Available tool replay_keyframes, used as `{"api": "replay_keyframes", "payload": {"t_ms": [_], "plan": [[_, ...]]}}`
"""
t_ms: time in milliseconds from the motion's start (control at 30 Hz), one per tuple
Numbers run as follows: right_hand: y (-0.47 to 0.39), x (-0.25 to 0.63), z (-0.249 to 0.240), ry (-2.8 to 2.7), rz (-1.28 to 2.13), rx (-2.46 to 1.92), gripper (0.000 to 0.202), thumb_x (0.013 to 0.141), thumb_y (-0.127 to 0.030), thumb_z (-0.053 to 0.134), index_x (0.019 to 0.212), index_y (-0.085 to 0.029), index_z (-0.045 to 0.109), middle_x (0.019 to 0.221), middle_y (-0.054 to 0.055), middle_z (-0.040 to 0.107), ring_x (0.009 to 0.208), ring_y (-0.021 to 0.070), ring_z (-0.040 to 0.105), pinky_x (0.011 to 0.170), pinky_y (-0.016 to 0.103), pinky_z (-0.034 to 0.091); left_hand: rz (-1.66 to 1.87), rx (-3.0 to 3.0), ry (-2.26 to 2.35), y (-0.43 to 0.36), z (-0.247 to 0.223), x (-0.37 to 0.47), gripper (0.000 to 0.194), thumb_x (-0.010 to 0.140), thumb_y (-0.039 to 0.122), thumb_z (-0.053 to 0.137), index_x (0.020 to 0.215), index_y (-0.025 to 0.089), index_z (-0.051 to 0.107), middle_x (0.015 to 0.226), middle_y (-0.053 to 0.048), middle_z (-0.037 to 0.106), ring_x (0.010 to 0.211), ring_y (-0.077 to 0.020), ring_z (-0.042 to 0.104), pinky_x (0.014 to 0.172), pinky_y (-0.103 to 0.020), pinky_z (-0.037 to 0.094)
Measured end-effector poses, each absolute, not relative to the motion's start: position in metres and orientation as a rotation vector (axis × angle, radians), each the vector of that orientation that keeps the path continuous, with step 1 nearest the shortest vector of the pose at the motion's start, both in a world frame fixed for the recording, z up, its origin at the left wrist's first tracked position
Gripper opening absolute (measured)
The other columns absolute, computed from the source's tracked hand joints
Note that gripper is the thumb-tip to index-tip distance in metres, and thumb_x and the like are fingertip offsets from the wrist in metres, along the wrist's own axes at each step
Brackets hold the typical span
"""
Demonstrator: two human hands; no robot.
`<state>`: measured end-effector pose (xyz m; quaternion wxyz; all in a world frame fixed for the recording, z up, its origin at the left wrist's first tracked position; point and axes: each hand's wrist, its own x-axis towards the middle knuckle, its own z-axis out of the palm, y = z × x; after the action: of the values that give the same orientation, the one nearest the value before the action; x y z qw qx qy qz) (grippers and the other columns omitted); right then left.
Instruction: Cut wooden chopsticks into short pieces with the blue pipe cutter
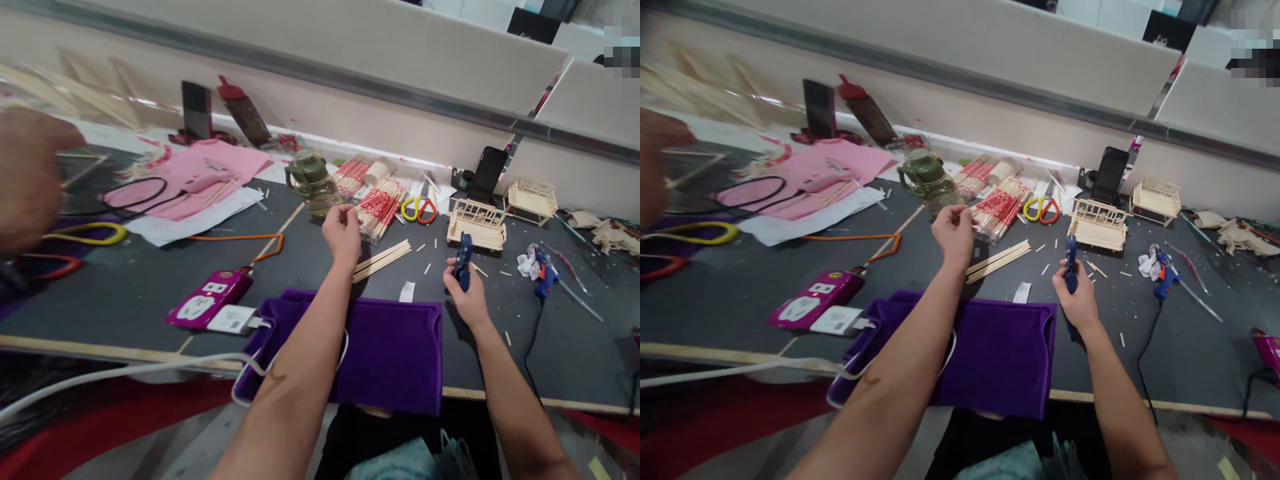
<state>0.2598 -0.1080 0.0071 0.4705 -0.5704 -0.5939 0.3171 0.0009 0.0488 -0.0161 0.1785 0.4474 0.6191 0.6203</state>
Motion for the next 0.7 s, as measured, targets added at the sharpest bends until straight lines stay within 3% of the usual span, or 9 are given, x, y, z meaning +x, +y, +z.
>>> {"api": "replay_keyframes", "payload": {"t_ms": [133,200,367,500,633,700], "plan": [[-0.106,0.264,0.006,-1.873,0.301,-1.789,0.05,0.086,-0.044,0.064,0.127,-0.016,0.057,0.117,0.016,0.067,0.109,0.0321,0.06,0.093,0.045,0.045,1.913,0.988,1.571,0.053,-0.013,0.003,0.013,0.088,0.029,0.052,0.092,0.018,0.058,0.069,0.002,0.057,0.059,-0.0125,0.061,0.053,-0.022,0.049],[-0.105,0.262,0.003,-2.026,0.172,-1.933,0.06,0.085,-0.049,0.068,0.132,-0.015,0.055,0.119,0.018,0.065,0.112,0.0346,0.058,0.094,0.047,0.043,1.93,0.919,1.525,0.054,-0.013,0.002,0.012,0.089,0.029,0.053,0.088,0.018,0.056,0.064,0.004,0.053,0.053,-0.0101,0.055,0.05,-0.021,0.048],[-0.105,0.259,-0.002,-2.205,0.037,-2.063,0.071,0.082,-0.06,0.07,0.134,-0.014,0.056,0.118,0.02,0.063,0.112,0.0368,0.055,0.092,0.047,0.04,1.882,0.95,1.474,0.056,-0.019,0.0,0.012,0.088,0.031,0.056,0.087,0.018,0.056,0.066,0.004,0.054,0.052,-0.0082,0.053,0.049,-0.019,0.046],[-0.106,0.258,-0.004,-2.231,0.014,-2.074,0.076,0.08,-0.068,0.068,0.132,-0.014,0.058,0.122,0.021,0.06,0.114,0.0374,0.053,0.093,0.047,0.039,1.787,1.015,1.588,0.056,-0.024,-0.002,0.015,0.084,0.03,0.058,0.09,0.017,0.061,0.07,0.001,0.059,0.058,-0.0128,0.059,0.051,-0.023,0.047],[-0.106,0.257,-0.006,-2.252,0.01,-2.06,0.081,0.079,-0.071,0.068,0.135,-0.013,0.057,0.123,0.02,0.058,0.114,0.0373,0.051,0.094,0.047,0.039,1.629,1.299,1.851,0.05,-0.024,-0.009,0.016,0.083,0.03,0.061,0.089,0.018,0.069,0.083,-0.005,0.068,0.08,-0.0214,0.065,0.077,-0.037,0.054],[-0.106,0.257,-0.007,-2.262,0.024,-2.043,0.084,0.078,-0.072,0.068,0.136,-0.012,0.056,0.123,0.02,0.058,0.114,0.0372,0.052,0.095,0.047,0.039,1.592,1.473,1.987,0.047,-0.022,-0.014,0.012,0.084,0.03,0.063,0.085,0.021,0.071,0.094,-0.008,0.07,0.099,-0.0273,0.062,0.095,-0.045,0.049]]}}
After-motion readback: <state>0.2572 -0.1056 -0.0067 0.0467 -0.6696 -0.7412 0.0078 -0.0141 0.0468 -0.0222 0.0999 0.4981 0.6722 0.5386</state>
